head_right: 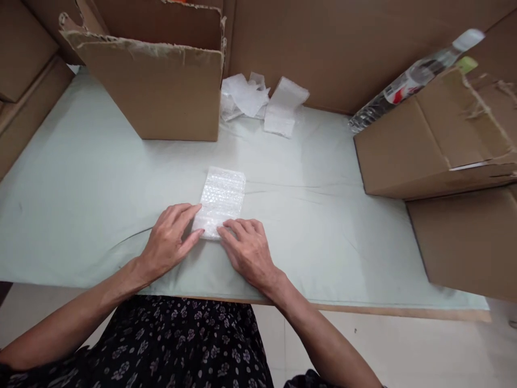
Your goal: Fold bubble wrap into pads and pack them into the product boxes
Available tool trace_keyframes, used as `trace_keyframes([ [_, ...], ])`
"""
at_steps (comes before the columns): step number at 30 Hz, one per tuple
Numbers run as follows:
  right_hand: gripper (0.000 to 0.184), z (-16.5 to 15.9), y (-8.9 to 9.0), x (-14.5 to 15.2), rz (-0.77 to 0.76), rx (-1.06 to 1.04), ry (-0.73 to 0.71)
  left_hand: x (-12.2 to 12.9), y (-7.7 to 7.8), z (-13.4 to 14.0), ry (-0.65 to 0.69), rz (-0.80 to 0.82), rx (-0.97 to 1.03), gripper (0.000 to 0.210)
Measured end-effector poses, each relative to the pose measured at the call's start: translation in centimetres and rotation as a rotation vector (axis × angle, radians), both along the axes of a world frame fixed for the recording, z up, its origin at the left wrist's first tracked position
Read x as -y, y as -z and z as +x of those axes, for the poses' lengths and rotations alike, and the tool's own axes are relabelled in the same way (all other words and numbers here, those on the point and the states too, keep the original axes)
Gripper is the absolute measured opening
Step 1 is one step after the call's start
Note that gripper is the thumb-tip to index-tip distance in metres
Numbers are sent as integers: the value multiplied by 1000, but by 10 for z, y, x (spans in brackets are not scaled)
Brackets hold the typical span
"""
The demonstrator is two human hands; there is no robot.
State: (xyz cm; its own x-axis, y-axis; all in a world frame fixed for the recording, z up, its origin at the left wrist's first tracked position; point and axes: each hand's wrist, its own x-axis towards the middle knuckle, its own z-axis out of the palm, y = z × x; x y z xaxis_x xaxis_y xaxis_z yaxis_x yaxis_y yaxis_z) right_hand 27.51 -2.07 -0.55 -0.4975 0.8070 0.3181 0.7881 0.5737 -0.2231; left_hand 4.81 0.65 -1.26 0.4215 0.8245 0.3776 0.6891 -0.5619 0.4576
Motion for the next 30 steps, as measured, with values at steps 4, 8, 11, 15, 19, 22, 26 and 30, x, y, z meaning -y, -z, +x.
trace_keyframes([
  [4, 27, 2, -3, -2, -274, -222, -25, 15, -12, -10, 163, -66, 31, 45],
  [8, 25, 5, -11, 5, -224, -235, 56, 9, -13, -10, 135, -150, 14, 43],
  [11, 22, 3, -12, 9, -24, -108, 93, -9, -8, -3, 67, -155, -75, 39],
  [15, 24, -2, -4, 0, -69, 13, 11, -21, -7, 0, -60, -219, -74, 39],
  [19, 28, -2, 3, -12, -250, -287, 144, 0, -13, -3, -206, -608, 431, 58],
  [22, 31, -4, -1, -11, -538, -584, 224, 19, -16, 2, -234, -940, 881, 78],
  [26, 28, -6, -9, -2, -620, -633, 173, 25, -15, 16, -238, -1126, 1181, 89],
  [30, 63, 0, -14, -7, -523, -545, 192, 24, -16, 23, -233, -1062, 1099, 87],
])
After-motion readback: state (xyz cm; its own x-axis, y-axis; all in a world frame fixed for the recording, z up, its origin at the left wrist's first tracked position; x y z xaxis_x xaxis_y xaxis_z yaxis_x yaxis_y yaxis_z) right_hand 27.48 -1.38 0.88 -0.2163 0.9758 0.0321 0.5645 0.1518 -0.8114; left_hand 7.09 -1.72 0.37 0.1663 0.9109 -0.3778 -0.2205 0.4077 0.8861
